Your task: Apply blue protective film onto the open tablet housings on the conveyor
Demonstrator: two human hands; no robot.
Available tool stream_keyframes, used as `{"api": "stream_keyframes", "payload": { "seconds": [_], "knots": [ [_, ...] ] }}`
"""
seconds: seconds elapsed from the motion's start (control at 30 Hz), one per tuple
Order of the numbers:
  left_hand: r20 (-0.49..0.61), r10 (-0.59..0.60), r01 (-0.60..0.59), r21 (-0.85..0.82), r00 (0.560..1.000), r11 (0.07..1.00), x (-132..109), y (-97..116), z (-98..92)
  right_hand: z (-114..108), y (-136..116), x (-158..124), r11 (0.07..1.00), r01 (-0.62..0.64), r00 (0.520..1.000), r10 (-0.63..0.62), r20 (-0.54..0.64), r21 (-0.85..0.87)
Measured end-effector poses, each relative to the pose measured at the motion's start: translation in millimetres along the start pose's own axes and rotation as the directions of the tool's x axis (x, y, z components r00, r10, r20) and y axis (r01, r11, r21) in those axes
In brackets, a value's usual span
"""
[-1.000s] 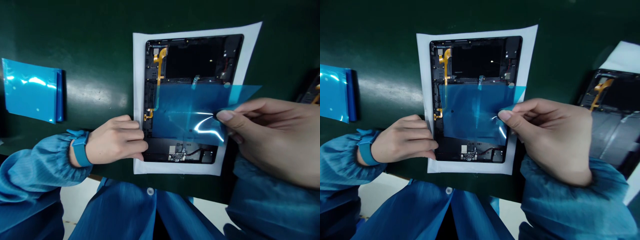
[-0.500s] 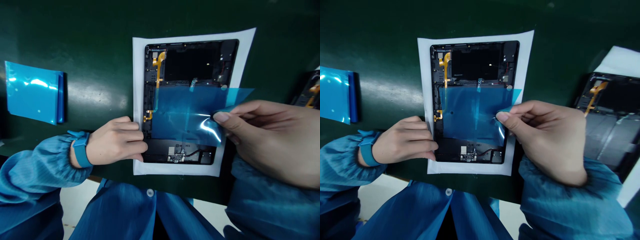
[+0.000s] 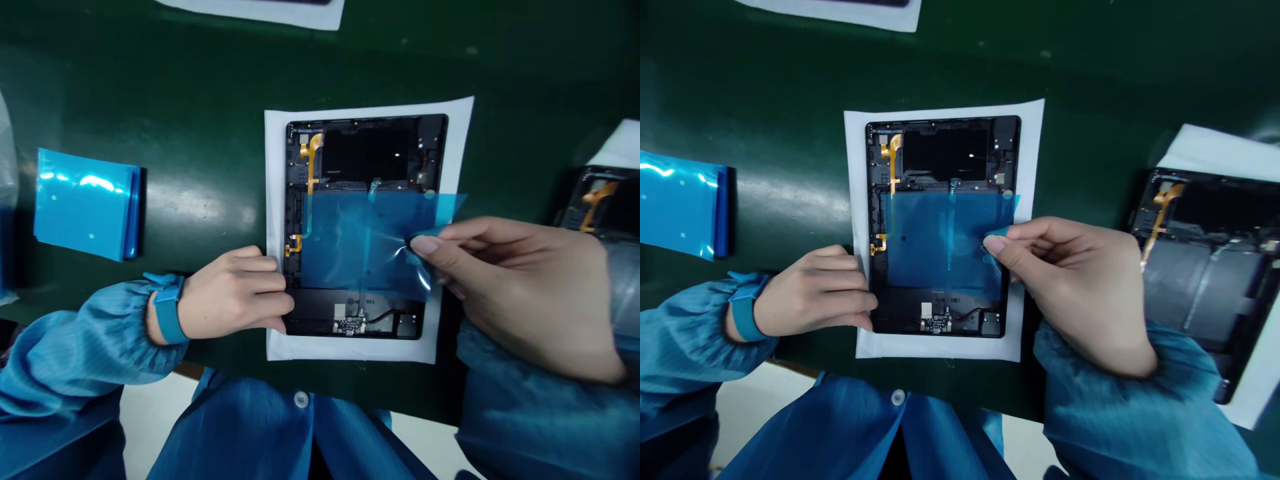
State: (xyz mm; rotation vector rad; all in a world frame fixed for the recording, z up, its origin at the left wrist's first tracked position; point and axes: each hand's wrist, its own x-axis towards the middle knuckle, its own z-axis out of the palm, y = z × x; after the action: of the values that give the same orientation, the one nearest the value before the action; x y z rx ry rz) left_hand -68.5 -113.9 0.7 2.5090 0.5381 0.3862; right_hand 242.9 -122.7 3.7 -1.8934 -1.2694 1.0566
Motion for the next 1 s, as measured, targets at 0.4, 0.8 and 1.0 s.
{"api": "stream_keyframes", "payload": {
  "seconds": [0.4, 0.8, 1.0],
  "knots": [
    [0.008, 0.001, -0.001, -0.004, 1.000, 1.000, 0.7, 0.9, -3.0, 1.6, -3.0, 1.7, 0.999, 0.001, 1.000, 0.000, 0.016, -0.036],
    [-0.020, 0.001, -0.002, -0.009, 1.000, 1.000, -1.6, -1.8, 2.2, 4.1, -5.0, 1.1, 1.000, -0.004, 1.000, 0.004, 0.027, -0.012],
    [-0.109, -0.007, 0.008, 0.009, 0.994, 1.000, -1.0, -2.5, -5.3, 3.2, -7.9, 5.8, 0.999, 0.008, 0.997, -0.012, 0.071, 0.048]
  ]
}}
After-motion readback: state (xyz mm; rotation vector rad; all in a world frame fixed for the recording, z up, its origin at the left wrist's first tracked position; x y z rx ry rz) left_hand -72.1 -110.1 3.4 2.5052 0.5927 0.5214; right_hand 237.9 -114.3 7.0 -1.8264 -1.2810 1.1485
